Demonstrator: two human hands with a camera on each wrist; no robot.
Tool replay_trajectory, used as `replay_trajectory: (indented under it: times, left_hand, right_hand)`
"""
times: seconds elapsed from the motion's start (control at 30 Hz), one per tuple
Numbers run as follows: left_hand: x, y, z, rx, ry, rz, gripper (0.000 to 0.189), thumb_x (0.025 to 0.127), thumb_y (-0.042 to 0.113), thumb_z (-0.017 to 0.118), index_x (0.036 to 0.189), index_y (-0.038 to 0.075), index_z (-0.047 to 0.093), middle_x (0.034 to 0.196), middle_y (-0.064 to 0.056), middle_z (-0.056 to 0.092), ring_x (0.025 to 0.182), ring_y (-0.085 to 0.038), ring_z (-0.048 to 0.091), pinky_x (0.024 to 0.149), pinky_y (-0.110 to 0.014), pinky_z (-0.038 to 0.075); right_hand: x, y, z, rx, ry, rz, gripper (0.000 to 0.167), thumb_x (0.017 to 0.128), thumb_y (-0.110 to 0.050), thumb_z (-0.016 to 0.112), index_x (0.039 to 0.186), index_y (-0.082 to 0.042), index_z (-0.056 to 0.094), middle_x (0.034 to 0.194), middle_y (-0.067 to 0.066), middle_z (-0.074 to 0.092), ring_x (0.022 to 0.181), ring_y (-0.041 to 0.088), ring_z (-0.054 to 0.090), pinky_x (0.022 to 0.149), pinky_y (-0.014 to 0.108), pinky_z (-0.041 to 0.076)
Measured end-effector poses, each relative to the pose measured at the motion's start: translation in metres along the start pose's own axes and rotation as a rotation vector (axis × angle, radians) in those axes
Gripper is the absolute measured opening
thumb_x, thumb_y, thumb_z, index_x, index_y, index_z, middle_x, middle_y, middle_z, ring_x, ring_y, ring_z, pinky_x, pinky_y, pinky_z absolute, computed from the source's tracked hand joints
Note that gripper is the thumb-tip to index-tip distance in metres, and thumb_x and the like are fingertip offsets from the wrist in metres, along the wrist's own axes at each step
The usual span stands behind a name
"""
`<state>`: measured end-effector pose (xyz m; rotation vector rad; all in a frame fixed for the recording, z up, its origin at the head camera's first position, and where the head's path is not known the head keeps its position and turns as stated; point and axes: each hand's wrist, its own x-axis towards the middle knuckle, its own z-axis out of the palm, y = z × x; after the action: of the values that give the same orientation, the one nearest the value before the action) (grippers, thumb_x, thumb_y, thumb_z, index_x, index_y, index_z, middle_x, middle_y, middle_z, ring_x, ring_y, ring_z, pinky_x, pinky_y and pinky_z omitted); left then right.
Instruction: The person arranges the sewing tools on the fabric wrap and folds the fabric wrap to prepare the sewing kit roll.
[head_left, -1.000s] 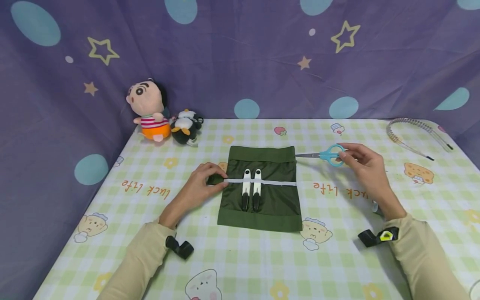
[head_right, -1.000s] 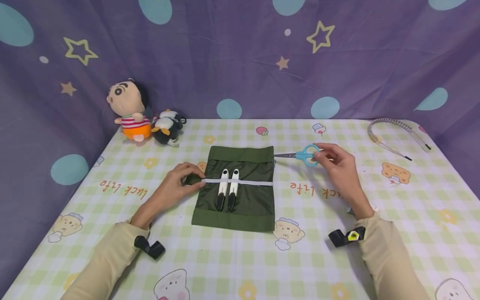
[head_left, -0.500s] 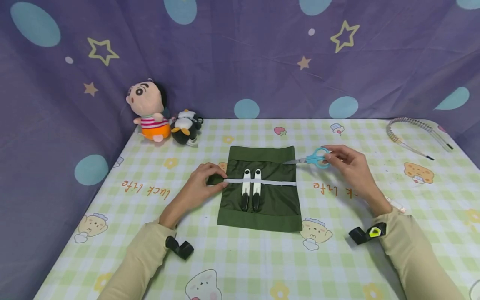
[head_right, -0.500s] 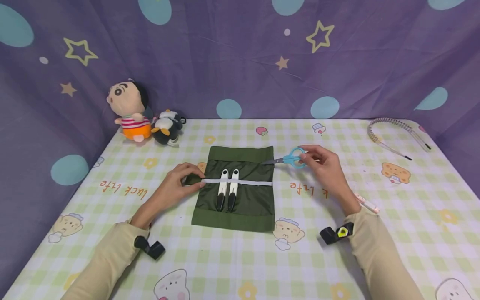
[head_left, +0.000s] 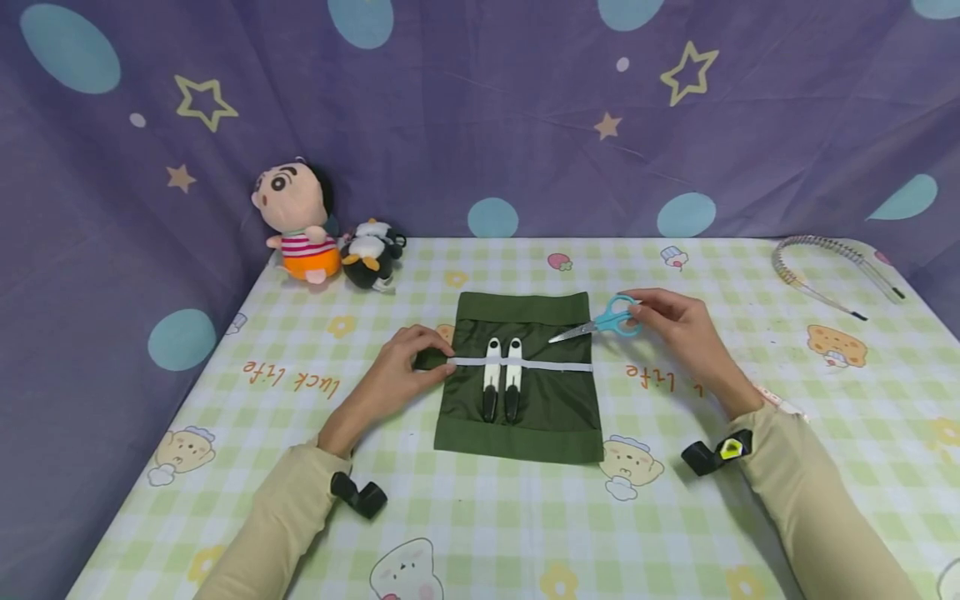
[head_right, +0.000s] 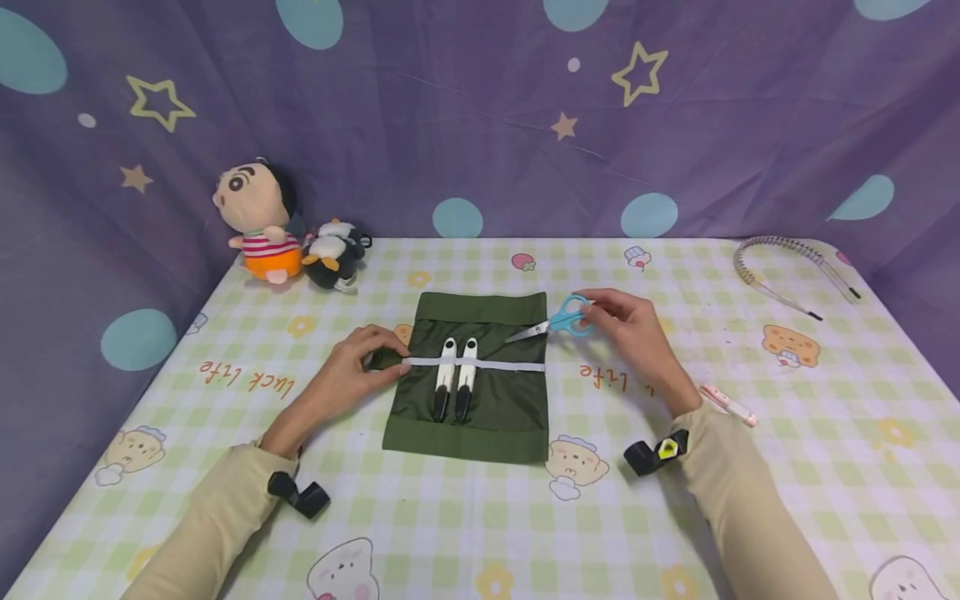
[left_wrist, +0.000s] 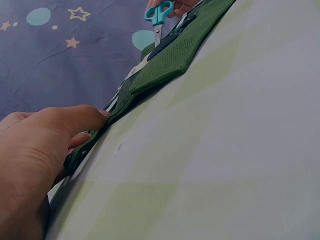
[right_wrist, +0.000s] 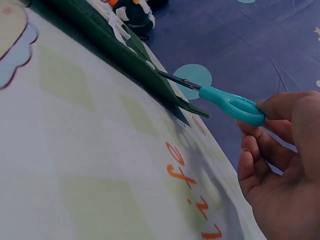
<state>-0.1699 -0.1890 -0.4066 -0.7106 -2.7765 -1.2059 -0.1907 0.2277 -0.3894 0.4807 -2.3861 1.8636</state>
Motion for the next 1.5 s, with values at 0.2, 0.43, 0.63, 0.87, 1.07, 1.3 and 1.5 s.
replay_trajectory:
  times: [0.2, 0.43, 0.63, 0.87, 1.07, 1.3, 1.5]
  left_hand:
    - [0.0, -0.001, 0.0, -0.002, 0.002, 0.01, 0.015, 0.095, 0.024, 0.079, 0.108, 0.018, 0.074, 0.123, -0.003, 0.063, 0.118, -0.028, 0.053, 0.101, -0.053, 0.044]
    - [0.0, -0.001, 0.0, 0.0, 0.001, 0.003, 0.014, 0.095, 0.023, 0.079, 0.108, 0.019, 0.074, 0.122, -0.002, 0.063, 0.117, -0.026, 0.052, 0.101, -0.052, 0.044]
    - [0.0, -0.001, 0.0, 0.001, -0.005, -0.004, 0.013, 0.096, 0.024, 0.078, 0.108, 0.019, 0.074, 0.123, -0.001, 0.063, 0.118, -0.026, 0.052, 0.102, -0.051, 0.044]
    - [0.0, -0.001, 0.0, 0.0, -0.012, -0.015, 0.014, 0.096, 0.024, 0.078, 0.108, 0.019, 0.074, 0.123, -0.002, 0.063, 0.119, -0.026, 0.052, 0.102, -0.052, 0.044]
    - [0.0, 0.0, 0.0, 0.003, -0.009, -0.02, 0.014, 0.096, 0.024, 0.078, 0.108, 0.019, 0.074, 0.123, -0.001, 0.063, 0.118, -0.026, 0.052, 0.102, -0.052, 0.044]
    - [0.0, 0.0, 0.0, -0.001, -0.005, -0.011, 0.013, 0.096, 0.024, 0.078, 0.108, 0.019, 0.074, 0.124, -0.002, 0.063, 0.118, -0.027, 0.052, 0.102, -0.053, 0.043]
    - [0.0, 0.0, 0.0, -0.001, -0.001, -0.006, 0.013, 0.096, 0.024, 0.078, 0.107, 0.019, 0.074, 0.123, -0.002, 0.063, 0.117, -0.026, 0.053, 0.101, -0.052, 0.044]
  right_hand:
    - [0.007, -0.001, 0.004, 0.001, -0.021, 0.047, 0.035, 0.107, -0.017, 0.061, 0.132, 0.006, 0.065, 0.095, 0.0, 0.076, 0.088, 0.01, 0.07, 0.083, 0.022, 0.053]
    - [0.016, -0.006, 0.009, -0.052, -0.06, 0.07, 0.036, 0.108, -0.021, 0.059, 0.135, 0.001, 0.067, 0.097, 0.009, 0.076, 0.093, 0.018, 0.069, 0.089, 0.02, 0.05]
    - [0.023, -0.01, 0.014, -0.047, -0.095, 0.079, 0.033, 0.108, -0.017, 0.058, 0.134, 0.002, 0.067, 0.097, 0.01, 0.075, 0.093, 0.016, 0.068, 0.088, 0.02, 0.05]
    - [0.03, -0.012, 0.014, -0.065, -0.143, 0.123, 0.033, 0.108, -0.017, 0.058, 0.135, -0.001, 0.067, 0.102, 0.003, 0.077, 0.096, 0.007, 0.069, 0.09, 0.021, 0.051]
    - [0.036, -0.013, 0.012, -0.086, -0.204, 0.143, 0.036, 0.109, -0.023, 0.057, 0.137, -0.002, 0.066, 0.1, 0.006, 0.077, 0.096, 0.014, 0.072, 0.095, 0.026, 0.051]
    - [0.039, -0.016, 0.013, -0.081, -0.219, 0.167, 0.036, 0.109, -0.023, 0.056, 0.137, -0.002, 0.066, 0.098, 0.007, 0.077, 0.097, 0.013, 0.071, 0.095, 0.026, 0.05]
    - [0.04, -0.019, 0.014, -0.077, -0.224, 0.17, 0.035, 0.109, -0.021, 0.056, 0.137, -0.002, 0.066, 0.108, 0.012, 0.076, 0.095, 0.012, 0.071, 0.094, 0.026, 0.051]
